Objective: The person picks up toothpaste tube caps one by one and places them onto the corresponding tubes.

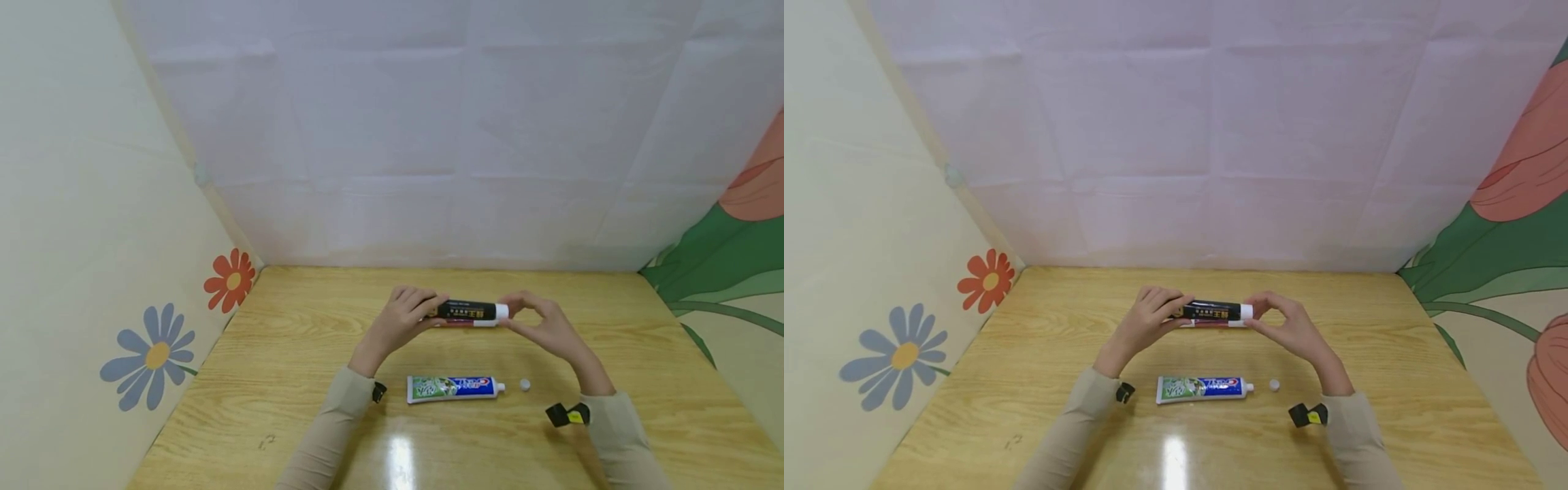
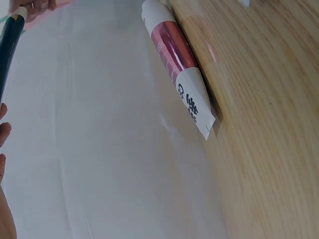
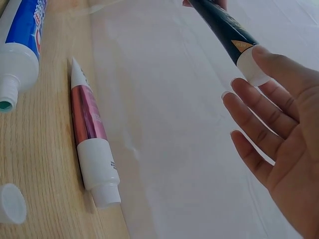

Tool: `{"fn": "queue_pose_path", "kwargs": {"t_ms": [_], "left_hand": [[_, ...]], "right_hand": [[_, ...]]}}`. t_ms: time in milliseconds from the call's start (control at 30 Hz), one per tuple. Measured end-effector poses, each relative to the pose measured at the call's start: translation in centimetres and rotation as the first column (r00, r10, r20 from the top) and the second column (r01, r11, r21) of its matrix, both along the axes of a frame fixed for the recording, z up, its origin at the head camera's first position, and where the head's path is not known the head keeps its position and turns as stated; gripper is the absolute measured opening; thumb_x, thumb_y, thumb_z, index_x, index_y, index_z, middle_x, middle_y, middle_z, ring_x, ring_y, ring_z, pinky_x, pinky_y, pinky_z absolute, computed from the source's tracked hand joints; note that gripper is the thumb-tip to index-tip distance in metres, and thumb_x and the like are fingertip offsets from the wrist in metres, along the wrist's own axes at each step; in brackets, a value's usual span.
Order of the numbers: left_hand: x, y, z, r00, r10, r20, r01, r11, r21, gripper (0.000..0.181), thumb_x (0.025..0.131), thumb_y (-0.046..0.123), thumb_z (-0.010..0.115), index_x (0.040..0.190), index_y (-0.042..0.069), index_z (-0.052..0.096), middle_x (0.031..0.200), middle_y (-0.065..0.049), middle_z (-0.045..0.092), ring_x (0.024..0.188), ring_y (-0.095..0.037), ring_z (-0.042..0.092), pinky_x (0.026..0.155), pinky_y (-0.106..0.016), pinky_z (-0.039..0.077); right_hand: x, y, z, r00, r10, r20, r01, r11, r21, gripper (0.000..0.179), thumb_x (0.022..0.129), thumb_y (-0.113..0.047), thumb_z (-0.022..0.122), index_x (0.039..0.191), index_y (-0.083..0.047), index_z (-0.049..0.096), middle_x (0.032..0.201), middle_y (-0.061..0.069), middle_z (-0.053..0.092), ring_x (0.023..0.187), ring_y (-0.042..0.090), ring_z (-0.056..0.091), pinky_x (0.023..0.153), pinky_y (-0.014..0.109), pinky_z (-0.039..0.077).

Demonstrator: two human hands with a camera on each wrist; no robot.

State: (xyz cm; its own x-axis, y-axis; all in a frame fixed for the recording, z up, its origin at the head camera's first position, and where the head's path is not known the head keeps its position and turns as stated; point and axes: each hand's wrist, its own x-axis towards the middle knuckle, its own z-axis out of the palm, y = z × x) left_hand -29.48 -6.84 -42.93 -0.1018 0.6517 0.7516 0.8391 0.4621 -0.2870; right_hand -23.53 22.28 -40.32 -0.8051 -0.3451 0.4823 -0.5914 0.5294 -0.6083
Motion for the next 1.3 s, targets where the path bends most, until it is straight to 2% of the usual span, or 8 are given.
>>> {"fn": "queue_pose_path", "kwargs": {"t_ms": [200,367,567,733,867,1000,1133,1300], "left_hand": [[0.1,0.0,-0.1,1.000,0.005,0.001,-0.005,1.000,-0.002,0.046,0.085,0.037,0.064,0.124,0.013,0.059,0.107,0.000,0.059,0.091,-0.014,0.052,0.078,-0.028,0.040],[0.1,0.0,-0.1,1.000,-0.006,-0.002,0.006,1.000,0.000,0.046,0.085,0.037,0.064,0.123,0.014,0.059,0.107,0.000,0.059,0.091,-0.014,0.052,0.077,-0.028,0.039],[0.0,0.0,-0.2,1.000,-0.016,-0.004,0.016,1.000,0.003,0.045,0.084,0.036,0.065,0.123,0.014,0.059,0.107,0.000,0.059,0.092,-0.014,0.052,0.078,-0.028,0.039],[0.0,0.0,-0.1,1.000,-0.019,-0.010,0.019,1.000,0.009,0.046,0.082,0.036,0.068,0.121,0.013,0.060,0.107,0.000,0.060,0.092,-0.014,0.053,0.078,-0.028,0.040],[0.1,0.0,-0.1,1.000,-0.018,-0.008,0.018,1.000,0.008,0.048,0.080,0.034,0.070,0.121,0.013,0.060,0.107,0.000,0.060,0.093,-0.014,0.053,0.079,-0.028,0.040],[0.1,0.0,-0.1,1.000,-0.019,-0.001,0.019,1.000,0.005,0.047,0.082,0.034,0.068,0.123,0.014,0.059,0.108,0.000,0.060,0.094,-0.014,0.053,0.079,-0.029,0.040],[0.0,0.0,-0.2,1.000,-0.016,-0.002,0.016,1.000,0.004,0.045,0.084,0.035,0.065,0.123,0.015,0.059,0.107,0.000,0.060,0.094,-0.014,0.053,0.081,-0.029,0.040],[0.0,0.0,-0.3,1.000,-0.014,-0.002,0.014,1.000,0.006,0.044,0.084,0.035,0.066,0.123,0.015,0.059,0.107,0.000,0.060,0.094,-0.014,0.053,0.082,-0.029,0.041]], "right_hand": [[-0.9,0.6,-1.3,0.998,-0.020,0.054,0.020,1.000,0.003,0.027,0.083,-0.015,0.069,0.109,-0.014,0.063,0.091,-0.005,0.065,0.084,0.006,0.057,0.089,0.046,0.042],[-0.9,0.7,-1.4,0.997,-0.022,0.073,0.022,1.000,0.003,0.023,0.085,-0.014,0.067,0.107,-0.011,0.064,0.089,-0.001,0.066,0.085,0.008,0.057,0.089,0.055,0.039],[-0.2,0.1,-0.5,0.998,-0.035,0.052,0.033,0.999,0.043,0.020,0.084,-0.005,0.066,0.104,-0.003,0.064,0.088,0.005,0.066,0.085,0.009,0.057,0.084,0.051,0.043],[1.0,-0.8,1.2,0.999,-0.027,0.041,0.023,0.996,0.082,0.016,0.086,-0.003,0.063,0.102,-0.001,0.063,0.087,0.005,0.066,0.083,0.010,0.058,0.077,0.037,0.049],[1.3,-1.0,1.6,1.000,-0.004,0.031,0.001,0.995,0.099,0.013,0.088,-0.002,0.059,0.101,-0.001,0.062,0.086,0.004,0.066,0.080,0.016,0.060,0.073,0.028,0.050],[1.2,-1.0,1.5,1.000,0.022,0.012,-0.023,0.994,0.103,0.013,0.089,-0.001,0.057,0.101,-0.001,0.061,0.085,0.005,0.065,0.079,0.019,0.060,0.072,0.029,0.050],[1.0,-1.0,1.3,0.999,0.041,0.007,-0.042,0.994,0.106,0.013,0.090,0.000,0.056,0.101,-0.003,0.061,0.085,0.003,0.065,0.077,0.011,0.059,0.071,0.032,0.050],[-0.6,0.1,-0.8,0.999,0.048,0.014,-0.049,0.992,0.112,0.014,0.092,-0.003,0.053,0.102,-0.009,0.061,0.086,-0.003,0.064,0.079,0.006,0.057,0.071,0.034,0.050]]}}
